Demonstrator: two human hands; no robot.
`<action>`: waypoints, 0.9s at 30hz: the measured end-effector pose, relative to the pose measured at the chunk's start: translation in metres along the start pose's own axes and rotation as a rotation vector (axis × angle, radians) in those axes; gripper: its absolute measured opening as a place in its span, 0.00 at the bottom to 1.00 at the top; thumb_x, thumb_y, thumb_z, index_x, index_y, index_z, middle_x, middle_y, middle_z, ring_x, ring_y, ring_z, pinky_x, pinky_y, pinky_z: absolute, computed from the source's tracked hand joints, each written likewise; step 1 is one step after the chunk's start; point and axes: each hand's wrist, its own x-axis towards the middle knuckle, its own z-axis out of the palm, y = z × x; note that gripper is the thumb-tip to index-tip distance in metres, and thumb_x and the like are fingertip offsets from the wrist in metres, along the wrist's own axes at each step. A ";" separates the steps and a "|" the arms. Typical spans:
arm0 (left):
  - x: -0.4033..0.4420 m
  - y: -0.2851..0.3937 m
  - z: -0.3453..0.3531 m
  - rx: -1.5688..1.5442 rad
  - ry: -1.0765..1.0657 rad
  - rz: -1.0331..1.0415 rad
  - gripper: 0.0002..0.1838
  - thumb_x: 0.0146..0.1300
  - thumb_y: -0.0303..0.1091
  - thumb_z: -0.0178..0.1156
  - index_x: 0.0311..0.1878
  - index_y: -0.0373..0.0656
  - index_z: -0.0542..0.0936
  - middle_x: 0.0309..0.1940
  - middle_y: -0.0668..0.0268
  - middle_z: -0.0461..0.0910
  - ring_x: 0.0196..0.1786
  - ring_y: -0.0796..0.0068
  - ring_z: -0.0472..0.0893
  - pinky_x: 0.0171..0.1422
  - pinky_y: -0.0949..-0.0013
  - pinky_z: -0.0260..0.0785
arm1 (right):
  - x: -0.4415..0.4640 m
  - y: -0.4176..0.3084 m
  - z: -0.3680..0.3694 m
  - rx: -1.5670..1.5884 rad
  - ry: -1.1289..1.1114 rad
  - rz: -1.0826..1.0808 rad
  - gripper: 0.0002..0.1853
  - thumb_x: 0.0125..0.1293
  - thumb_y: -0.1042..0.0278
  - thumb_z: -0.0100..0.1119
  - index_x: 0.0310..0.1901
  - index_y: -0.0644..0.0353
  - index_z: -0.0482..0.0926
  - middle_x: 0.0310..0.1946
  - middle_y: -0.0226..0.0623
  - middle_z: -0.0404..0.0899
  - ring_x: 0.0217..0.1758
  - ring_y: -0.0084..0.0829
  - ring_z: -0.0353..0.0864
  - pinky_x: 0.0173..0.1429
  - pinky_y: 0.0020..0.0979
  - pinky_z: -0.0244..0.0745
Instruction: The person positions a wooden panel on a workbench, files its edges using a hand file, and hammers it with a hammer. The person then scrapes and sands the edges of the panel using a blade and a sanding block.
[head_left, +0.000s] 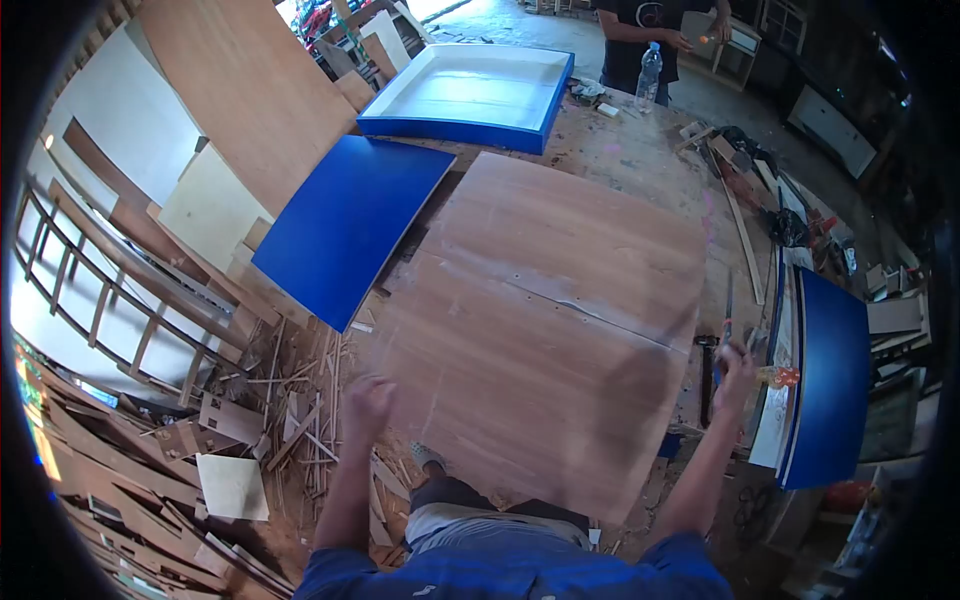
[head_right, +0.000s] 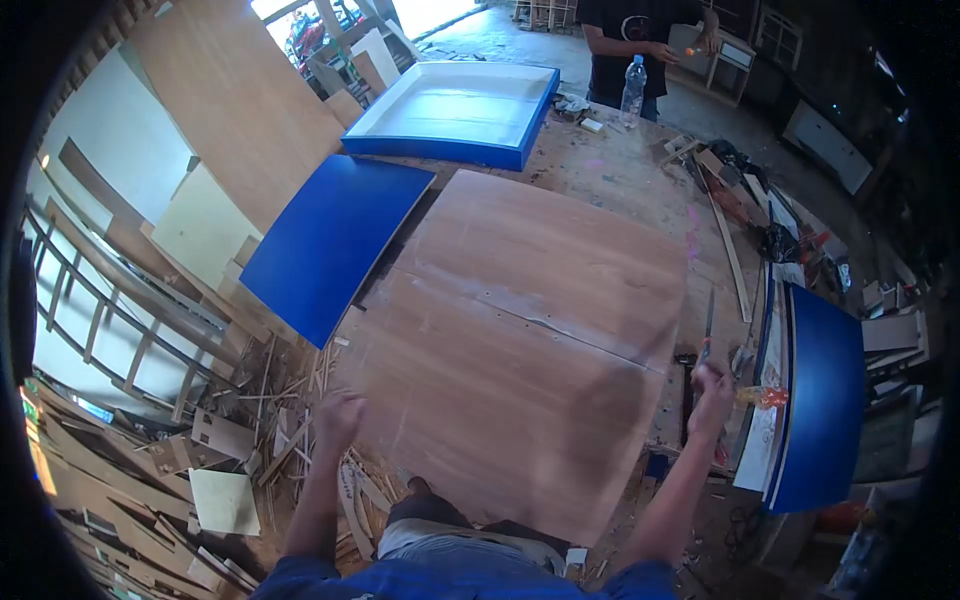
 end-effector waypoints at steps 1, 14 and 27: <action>0.007 0.029 -0.004 -0.148 -0.063 0.017 0.15 0.65 0.36 0.74 0.50 0.38 0.90 0.49 0.52 0.90 0.54 0.55 0.89 0.62 0.58 0.80 | -0.045 -0.010 0.025 -0.079 0.025 -0.080 0.12 0.68 0.73 0.69 0.52 0.62 0.85 0.38 0.31 0.84 0.41 0.23 0.82 0.49 0.27 0.78; 0.053 -0.036 -0.048 -1.051 -0.894 -0.249 0.24 0.83 0.37 0.57 0.76 0.40 0.71 0.45 0.67 0.81 0.44 0.81 0.82 0.48 0.74 0.78 | -0.504 -0.033 0.415 -0.473 -0.691 -0.378 0.24 0.58 0.72 0.80 0.57 0.64 0.84 0.54 0.49 0.80 0.62 0.50 0.81 0.66 0.42 0.79; 0.114 -0.228 -0.177 -0.457 -1.321 -0.295 0.16 0.79 0.46 0.64 0.48 0.41 0.83 0.27 0.73 0.82 0.23 0.85 0.77 0.27 0.75 0.66 | -0.404 0.039 0.526 -0.774 -0.605 -0.589 0.32 0.72 0.47 0.67 0.71 0.58 0.76 0.69 0.56 0.74 0.77 0.56 0.68 0.83 0.59 0.55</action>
